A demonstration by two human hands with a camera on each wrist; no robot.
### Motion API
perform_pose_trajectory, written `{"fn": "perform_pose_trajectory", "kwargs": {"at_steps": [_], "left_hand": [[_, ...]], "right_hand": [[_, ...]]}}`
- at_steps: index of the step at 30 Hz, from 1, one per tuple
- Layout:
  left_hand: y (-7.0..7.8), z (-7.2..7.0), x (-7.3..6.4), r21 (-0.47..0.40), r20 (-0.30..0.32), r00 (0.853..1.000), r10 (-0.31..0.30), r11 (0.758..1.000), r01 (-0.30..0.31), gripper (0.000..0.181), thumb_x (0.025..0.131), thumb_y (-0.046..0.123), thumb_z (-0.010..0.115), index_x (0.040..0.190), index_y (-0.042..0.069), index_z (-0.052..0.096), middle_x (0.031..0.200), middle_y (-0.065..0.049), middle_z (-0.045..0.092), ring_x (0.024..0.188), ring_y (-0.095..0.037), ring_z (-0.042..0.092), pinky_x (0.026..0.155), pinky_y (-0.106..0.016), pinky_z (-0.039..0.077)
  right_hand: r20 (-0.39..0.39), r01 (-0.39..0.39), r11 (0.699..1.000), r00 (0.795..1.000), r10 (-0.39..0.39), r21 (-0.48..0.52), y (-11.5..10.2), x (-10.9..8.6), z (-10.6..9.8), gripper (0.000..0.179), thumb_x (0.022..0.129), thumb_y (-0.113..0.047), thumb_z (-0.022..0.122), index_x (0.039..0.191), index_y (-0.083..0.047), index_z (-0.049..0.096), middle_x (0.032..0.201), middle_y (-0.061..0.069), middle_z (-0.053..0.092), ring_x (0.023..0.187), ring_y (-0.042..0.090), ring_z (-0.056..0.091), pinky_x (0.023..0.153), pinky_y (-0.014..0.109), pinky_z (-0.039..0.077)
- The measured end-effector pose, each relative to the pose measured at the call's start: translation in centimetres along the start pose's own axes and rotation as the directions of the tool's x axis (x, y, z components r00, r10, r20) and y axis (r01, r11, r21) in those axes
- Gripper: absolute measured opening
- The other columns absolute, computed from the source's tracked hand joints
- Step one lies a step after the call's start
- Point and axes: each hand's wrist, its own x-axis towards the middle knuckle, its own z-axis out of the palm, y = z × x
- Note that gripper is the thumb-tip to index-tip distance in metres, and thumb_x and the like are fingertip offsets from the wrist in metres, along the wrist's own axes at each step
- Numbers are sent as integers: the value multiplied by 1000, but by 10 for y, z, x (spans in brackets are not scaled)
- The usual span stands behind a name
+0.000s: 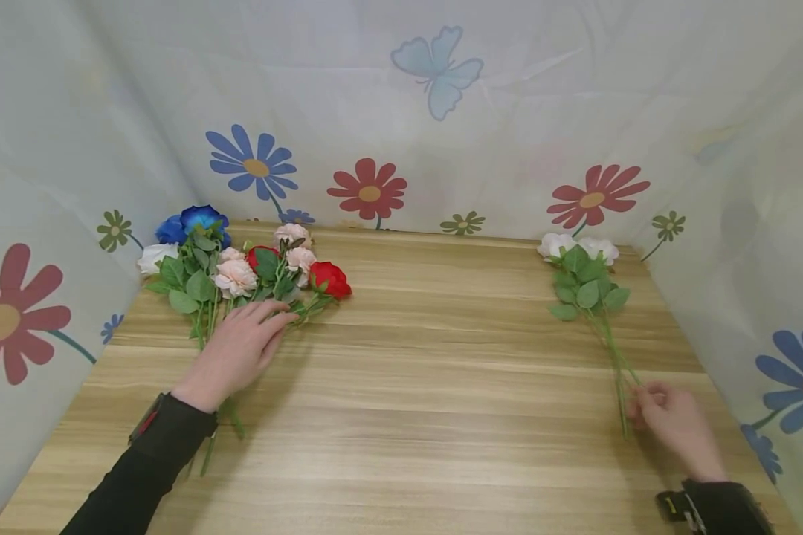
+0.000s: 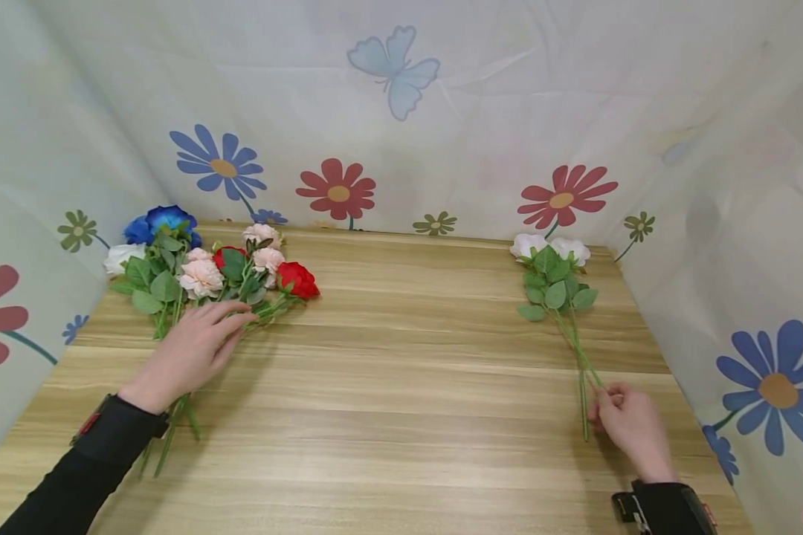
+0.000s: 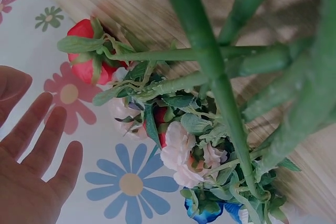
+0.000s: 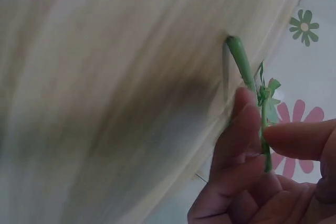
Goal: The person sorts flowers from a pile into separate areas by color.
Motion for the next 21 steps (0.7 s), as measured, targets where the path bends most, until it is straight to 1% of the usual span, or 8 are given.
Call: {"fn": "perform_pose_trajectory", "kwargs": {"at_steps": [4,6,9,11,14,18,21], "left_hand": [[1,0,0,-3,9,1000,1,1000,-1,29,90,9,61,119,8,63,120,-14,58,111,-35,53,95,-52,41],[1,0,1,-5,13,1000,-1,1000,1,29,91,10,61,119,8,63,121,-14,58,112,-35,53,94,-53,41],[1,1,0,-8,18,1000,-6,1000,6,28,91,11,61,119,7,63,122,-15,57,112,-35,53,94,-52,41],[1,1,0,-8,19,1000,-8,1000,8,29,91,10,61,119,7,63,122,-15,57,112,-35,53,95,-52,41],[1,1,-1,-6,18,1000,-4,1000,4,29,91,10,61,119,7,62,122,-15,57,112,-35,53,95,-52,41],[1,1,-2,-10,4,1000,8,1000,-8,29,90,10,62,119,6,63,120,-16,58,111,-35,53,95,-51,41],[1,1,-3,-16,-6,1000,13,1000,-13,29,89,8,62,118,6,63,119,-16,59,110,-35,54,95,-51,42]], "right_hand": [[21,0,992,1000,3,-129,-2,3,-5,32,95,-18,44,97,9,59,80,13,67,70,23,59,56,35,45],[37,10,984,999,-3,-175,-4,6,-7,34,93,-21,48,98,11,60,80,14,66,71,27,59,57,38,46],[36,58,969,998,-51,-238,-7,9,-7,39,92,-25,52,98,13,59,79,16,65,69,29,59,57,41,47],[29,85,961,996,-81,-265,-9,11,-5,43,92,-29,56,97,13,59,78,18,65,67,28,60,56,41,47],[14,100,950,995,-100,-295,-12,14,-1,46,89,-31,61,99,14,58,71,13,63,62,25,57,52,39,45],[2,99,941,995,-104,-323,-17,19,4,50,83,-24,65,107,18,52,63,6,55,57,23,50,47,38,42],[-4,113,938,993,-121,-328,-21,22,8,51,80,-18,67,110,19,50,62,6,52,56,24,50,49,42,43]]}}
